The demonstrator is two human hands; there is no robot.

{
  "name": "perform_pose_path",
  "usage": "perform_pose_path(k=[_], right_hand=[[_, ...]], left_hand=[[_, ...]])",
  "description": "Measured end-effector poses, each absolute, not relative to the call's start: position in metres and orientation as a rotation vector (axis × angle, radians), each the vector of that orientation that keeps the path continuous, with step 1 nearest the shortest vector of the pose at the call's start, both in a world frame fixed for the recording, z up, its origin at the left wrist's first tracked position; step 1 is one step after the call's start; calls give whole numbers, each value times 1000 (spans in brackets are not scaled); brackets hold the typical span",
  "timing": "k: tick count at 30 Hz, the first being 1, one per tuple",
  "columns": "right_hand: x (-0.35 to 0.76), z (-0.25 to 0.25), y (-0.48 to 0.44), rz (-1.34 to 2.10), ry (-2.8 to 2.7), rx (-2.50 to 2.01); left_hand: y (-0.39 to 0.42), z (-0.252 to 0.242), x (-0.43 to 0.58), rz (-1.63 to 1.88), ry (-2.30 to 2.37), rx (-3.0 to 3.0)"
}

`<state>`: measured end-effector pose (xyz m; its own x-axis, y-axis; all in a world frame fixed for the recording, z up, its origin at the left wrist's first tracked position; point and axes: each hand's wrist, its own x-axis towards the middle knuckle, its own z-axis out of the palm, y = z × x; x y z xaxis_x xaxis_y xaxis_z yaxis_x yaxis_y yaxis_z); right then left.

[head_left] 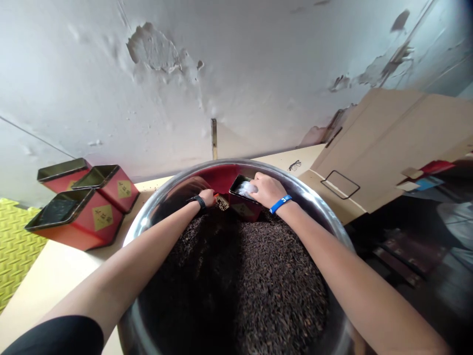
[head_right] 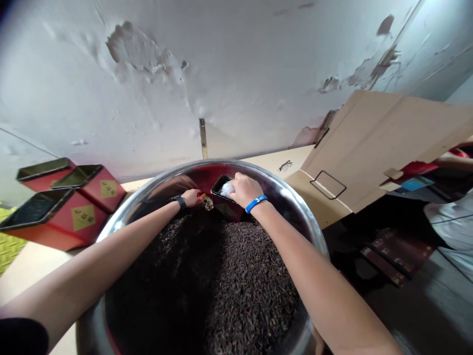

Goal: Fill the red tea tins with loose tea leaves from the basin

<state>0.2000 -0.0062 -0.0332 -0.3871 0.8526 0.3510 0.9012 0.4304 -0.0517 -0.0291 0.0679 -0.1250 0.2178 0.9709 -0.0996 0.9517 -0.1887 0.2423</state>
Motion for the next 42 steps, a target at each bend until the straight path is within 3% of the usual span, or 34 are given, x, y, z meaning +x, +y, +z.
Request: perform_pose_path(k=[6, 11, 19, 26, 28, 38, 42], right_hand=[[193, -38, -5, -127, -2221, -1704], [195, -37, 0, 541, -1942, -1675], [217, -34, 3, 1293, -1760, -1434], [228, -25, 2, 1484, -1823, -1290], [225, -29, 4, 1389, -1807, -1369], [206, -39, 12, 67, -2022, -1706], [206, -48, 15, -14, -1930, -1767]], left_hand=[[71, -130, -29, 65, 1828, 2221], [74, -141, -31, 143, 1839, 2196], [74, -146, -31, 323, 1876, 2146], [80, -135, -35, 455, 1853, 2137], [81, -129, -35, 504, 1797, 2150], [81, -95, -45, 642, 1676, 2135], [79, -81, -53, 761, 1703, 2124]])
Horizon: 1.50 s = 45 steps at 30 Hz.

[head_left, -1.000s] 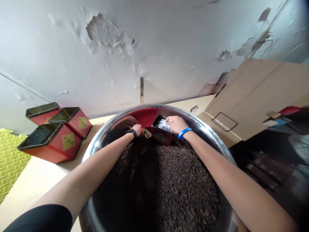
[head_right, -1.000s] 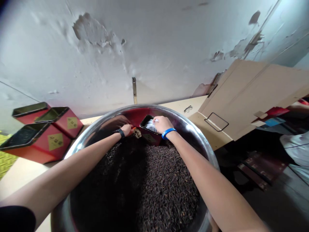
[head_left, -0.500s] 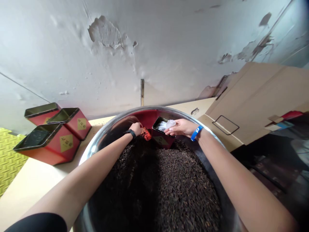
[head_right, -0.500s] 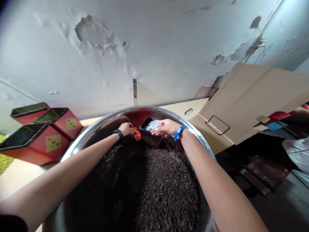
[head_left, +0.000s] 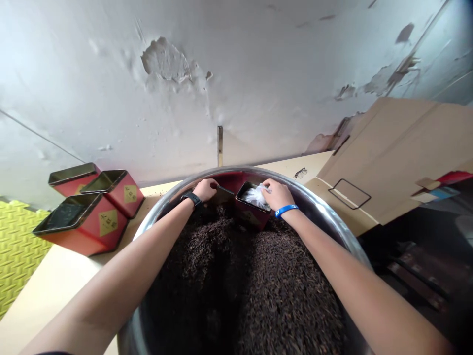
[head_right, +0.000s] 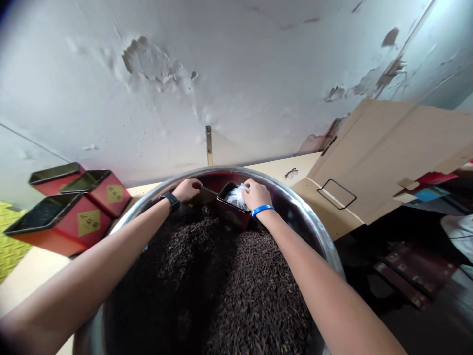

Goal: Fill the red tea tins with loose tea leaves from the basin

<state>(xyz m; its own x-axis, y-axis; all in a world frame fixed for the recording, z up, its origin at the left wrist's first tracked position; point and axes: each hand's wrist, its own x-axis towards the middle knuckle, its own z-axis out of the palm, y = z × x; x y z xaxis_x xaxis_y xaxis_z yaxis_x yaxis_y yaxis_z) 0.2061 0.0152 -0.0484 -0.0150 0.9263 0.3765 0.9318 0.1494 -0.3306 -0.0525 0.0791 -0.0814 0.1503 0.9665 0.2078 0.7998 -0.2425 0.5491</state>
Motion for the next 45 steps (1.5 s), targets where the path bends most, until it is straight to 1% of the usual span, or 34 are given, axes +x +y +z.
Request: perform_pose_path(k=[4, 9, 12, 16, 20, 29, 34, 41, 45], right_hand=[[204, -54, 16, -117, -1949, -1745], [199, -53, 13, -289, -2135, -1632], [199, -53, 12, -248, -2194, -1611], [204, -54, 12, -213, -2176, -1627], [205, -56, 11, -199, -2156, -1622], [205, -59, 13, -184, -2132, -1590], [205, -60, 14, -165, -2135, -1586], [206, -53, 14, -118, -2176, -1600], [205, -51, 11, -118, -2186, -1608]], left_hand=[[73, -68, -54, 924, 1735, 2145], [65, -53, -55, 1089, 1742, 2216], [60, -49, -54, 1151, 1666, 2295], [57, -47, -50, 1248, 1452, 2401], [59, -49, -46, 1277, 1457, 2278], [68, -56, -59, 1250, 1839, 2173], [69, -52, -55, 1258, 1755, 2055], [62, -53, -51, 1269, 1874, 2178], [60, -50, -47, 1333, 1784, 2170]])
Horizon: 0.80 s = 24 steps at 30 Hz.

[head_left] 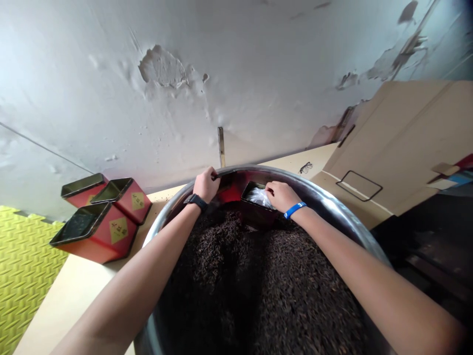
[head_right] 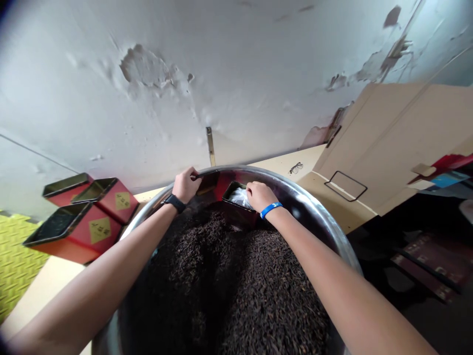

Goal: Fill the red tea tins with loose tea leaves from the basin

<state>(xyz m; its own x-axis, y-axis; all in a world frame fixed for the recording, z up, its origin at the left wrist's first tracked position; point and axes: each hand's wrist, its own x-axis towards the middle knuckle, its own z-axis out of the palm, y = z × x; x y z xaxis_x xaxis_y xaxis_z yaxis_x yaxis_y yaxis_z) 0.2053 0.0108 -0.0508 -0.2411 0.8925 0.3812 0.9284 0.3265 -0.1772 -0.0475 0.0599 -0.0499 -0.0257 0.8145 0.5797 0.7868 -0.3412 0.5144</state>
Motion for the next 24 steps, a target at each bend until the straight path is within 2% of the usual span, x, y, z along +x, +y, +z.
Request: perform_pose_path(k=[12, 20, 24], right_hand=[[205, -53, 11, -144, -2175, -1614], [208, -46, 11, -147, -2215, -1628], [214, -43, 13, -10, -2154, -1625]], left_hand=[[51, -45, -40, 1227, 1881, 2182], [42, -30, -36, 1530, 1794, 2164], [43, -29, -33, 1634, 1503, 1966]])
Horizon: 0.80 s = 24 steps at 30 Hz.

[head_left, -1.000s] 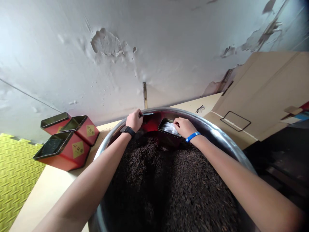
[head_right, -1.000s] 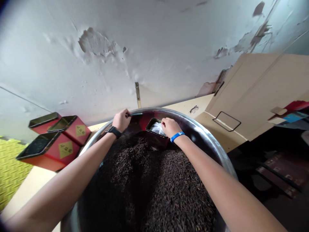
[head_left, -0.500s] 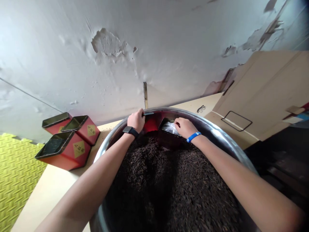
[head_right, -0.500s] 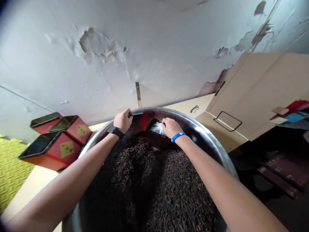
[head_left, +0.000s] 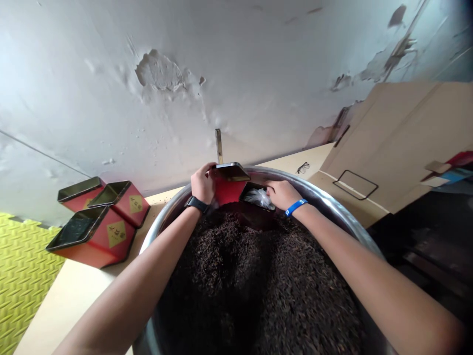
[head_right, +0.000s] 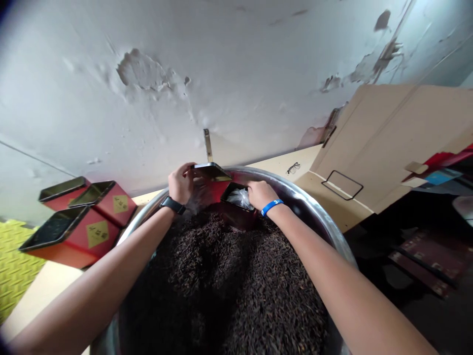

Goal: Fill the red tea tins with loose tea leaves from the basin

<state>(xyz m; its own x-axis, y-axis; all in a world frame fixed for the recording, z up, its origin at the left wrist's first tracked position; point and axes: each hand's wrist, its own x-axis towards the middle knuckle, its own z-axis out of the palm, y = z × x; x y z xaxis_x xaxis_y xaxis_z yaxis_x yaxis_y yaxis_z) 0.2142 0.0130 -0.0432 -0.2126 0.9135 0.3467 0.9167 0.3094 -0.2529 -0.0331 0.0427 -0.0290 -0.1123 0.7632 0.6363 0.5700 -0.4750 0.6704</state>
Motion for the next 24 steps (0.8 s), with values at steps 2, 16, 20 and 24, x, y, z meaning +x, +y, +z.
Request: perform_pose_path(k=[2, 16, 20, 24], right_hand=[[218, -42, 15, 100, -2123, -1604], [223, -38, 9, 259, -2178, -1456], [221, -33, 5, 310, -2200, -1454], [221, -32, 6, 336, -2189, -1467]], left_hand=[[43, -32, -28, 1658, 1308, 1855], [36, -42, 0, 1198, 927, 1140], [35, -45, 1, 1140, 953, 1020], [40, -53, 7, 1146, 1079, 864]])
